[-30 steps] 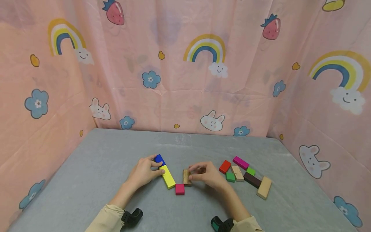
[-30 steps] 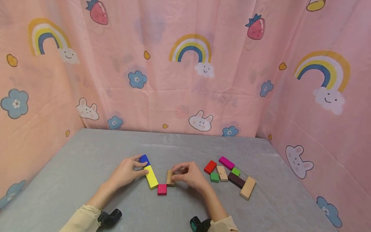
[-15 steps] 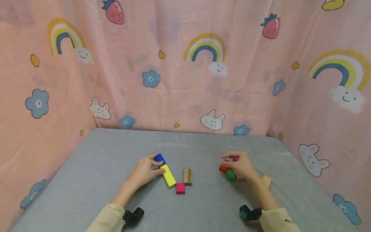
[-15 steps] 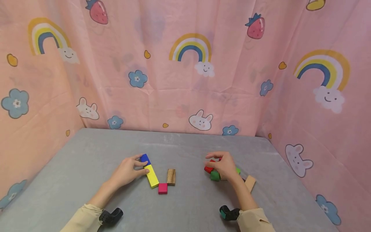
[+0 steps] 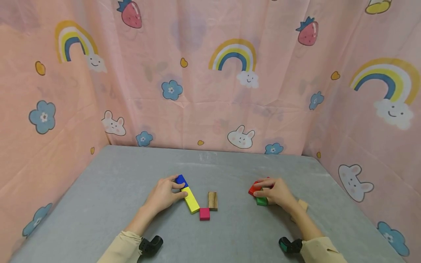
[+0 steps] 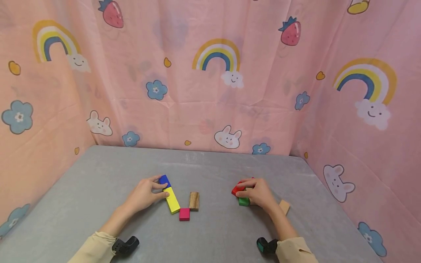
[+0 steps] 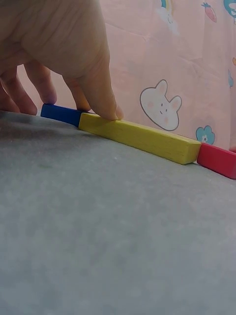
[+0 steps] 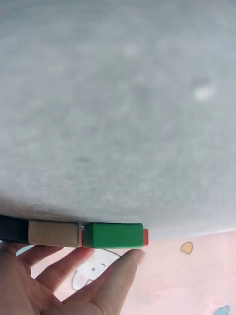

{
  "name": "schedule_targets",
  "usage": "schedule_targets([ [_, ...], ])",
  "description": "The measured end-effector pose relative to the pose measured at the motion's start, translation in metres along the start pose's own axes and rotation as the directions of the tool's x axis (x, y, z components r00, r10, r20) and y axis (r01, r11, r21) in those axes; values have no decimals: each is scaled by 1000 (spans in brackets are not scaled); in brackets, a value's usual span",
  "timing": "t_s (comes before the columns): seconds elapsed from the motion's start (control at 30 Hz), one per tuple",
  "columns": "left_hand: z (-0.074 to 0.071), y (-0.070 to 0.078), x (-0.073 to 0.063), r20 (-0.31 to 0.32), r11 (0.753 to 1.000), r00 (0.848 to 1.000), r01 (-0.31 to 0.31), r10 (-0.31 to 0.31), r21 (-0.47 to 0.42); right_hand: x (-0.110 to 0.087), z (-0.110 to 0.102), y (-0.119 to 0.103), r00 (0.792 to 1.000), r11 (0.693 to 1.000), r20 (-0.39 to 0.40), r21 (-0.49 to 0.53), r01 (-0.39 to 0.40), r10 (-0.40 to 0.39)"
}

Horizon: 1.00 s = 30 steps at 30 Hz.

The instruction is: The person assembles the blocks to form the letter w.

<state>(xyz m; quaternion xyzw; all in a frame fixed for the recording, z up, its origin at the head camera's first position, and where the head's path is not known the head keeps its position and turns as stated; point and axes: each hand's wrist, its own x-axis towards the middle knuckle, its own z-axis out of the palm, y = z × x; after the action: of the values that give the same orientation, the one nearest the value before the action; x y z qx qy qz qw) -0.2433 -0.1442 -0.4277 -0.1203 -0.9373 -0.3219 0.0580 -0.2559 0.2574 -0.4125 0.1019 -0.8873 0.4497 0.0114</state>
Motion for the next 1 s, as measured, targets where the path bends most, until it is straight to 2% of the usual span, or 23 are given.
schedule_targets([
  [0.2,0,0,1,-6,1000,1000,-8,8,-1,0,3,1,998,998,6,-8,-66,66],
  [0.53,0,0,0,-6,1000,1000,-2,2,4,3,7,-2,997,996,-1,-38,-77,77],
  [0.83,0,0,0,-13,1000,1000,-2,2,0,5,10,0,995,995,29,0,-99,99],
  [1.0,-1,1,-1,-17,1000,1000,-4,4,-3,5,9,-3,993,993,24,-11,-119,120],
])
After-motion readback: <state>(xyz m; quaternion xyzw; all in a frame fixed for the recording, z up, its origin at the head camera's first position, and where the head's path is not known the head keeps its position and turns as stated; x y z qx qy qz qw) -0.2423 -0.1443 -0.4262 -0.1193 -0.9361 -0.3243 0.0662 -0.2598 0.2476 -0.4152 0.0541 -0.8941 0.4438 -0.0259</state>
